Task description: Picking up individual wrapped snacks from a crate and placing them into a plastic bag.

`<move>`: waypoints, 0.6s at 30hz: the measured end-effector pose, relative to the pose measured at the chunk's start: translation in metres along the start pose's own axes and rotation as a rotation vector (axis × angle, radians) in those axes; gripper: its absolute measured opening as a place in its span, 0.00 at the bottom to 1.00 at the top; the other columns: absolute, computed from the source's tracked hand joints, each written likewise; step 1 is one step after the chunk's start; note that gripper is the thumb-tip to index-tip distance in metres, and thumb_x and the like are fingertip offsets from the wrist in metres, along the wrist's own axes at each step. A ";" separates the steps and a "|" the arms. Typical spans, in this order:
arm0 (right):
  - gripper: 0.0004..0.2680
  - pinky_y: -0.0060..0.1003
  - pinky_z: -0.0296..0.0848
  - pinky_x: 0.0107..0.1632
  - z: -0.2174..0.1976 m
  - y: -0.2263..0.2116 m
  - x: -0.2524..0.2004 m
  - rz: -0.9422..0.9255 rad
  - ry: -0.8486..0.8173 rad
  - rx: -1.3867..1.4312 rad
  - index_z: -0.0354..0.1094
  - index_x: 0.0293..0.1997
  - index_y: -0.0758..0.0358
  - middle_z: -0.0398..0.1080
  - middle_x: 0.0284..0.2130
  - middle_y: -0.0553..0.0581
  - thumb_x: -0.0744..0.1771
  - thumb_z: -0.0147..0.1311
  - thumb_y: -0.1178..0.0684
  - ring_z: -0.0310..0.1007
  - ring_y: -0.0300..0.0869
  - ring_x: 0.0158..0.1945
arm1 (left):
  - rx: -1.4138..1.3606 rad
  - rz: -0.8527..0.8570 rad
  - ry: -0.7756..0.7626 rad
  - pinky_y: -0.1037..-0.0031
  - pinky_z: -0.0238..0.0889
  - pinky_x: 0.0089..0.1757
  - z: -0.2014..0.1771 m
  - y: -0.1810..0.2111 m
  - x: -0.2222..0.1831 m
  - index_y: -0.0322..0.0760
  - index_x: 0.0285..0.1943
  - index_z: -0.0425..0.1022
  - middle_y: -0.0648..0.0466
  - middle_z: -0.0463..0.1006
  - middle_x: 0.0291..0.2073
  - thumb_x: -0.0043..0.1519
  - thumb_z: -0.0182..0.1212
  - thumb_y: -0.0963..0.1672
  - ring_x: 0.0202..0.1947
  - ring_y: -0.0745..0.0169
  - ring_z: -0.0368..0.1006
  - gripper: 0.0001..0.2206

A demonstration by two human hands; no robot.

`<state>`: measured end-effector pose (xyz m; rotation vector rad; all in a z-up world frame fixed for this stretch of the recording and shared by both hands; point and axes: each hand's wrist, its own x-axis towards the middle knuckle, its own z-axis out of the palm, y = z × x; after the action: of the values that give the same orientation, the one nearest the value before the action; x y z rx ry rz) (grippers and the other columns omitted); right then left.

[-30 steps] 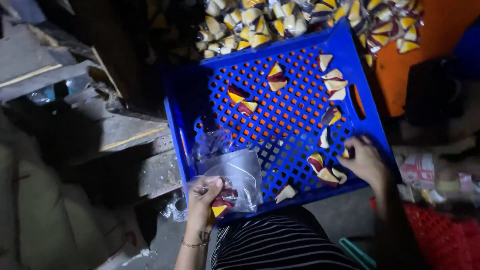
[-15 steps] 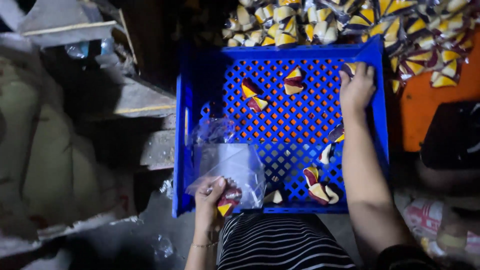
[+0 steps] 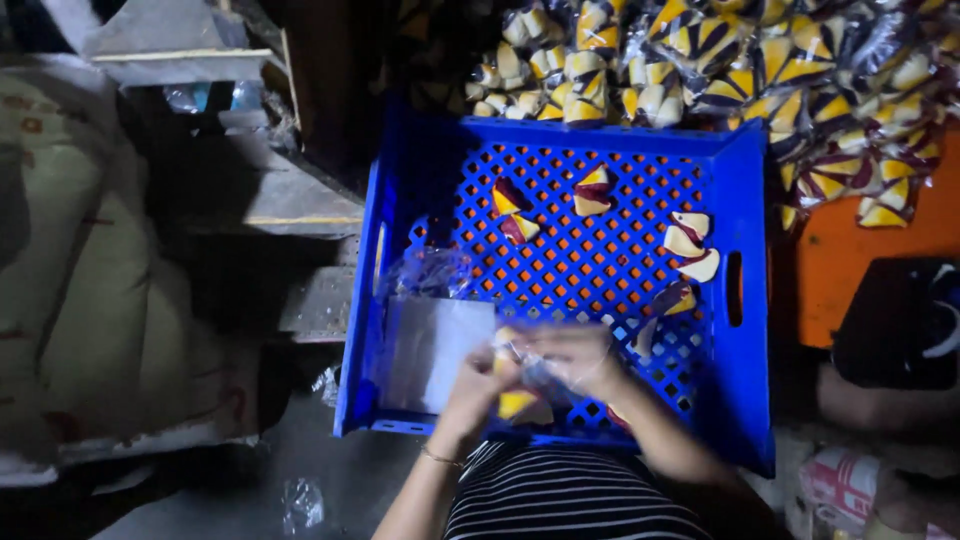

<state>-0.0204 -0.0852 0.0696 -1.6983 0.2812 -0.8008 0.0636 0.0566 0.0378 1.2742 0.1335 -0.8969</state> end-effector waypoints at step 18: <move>0.16 0.41 0.77 0.49 -0.006 0.144 0.090 0.414 -0.194 -0.687 0.73 0.48 0.49 0.81 0.39 0.53 0.59 0.71 0.47 0.80 0.47 0.48 | 0.100 0.141 0.009 0.72 0.67 0.32 -0.137 0.063 0.030 0.33 0.40 0.75 0.54 0.73 0.27 0.46 0.80 0.43 0.29 0.65 0.70 0.18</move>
<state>0.0742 -0.1832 -0.0319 -2.2277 0.8106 -0.2261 0.1758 0.1603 0.0240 1.3631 0.0060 -0.7845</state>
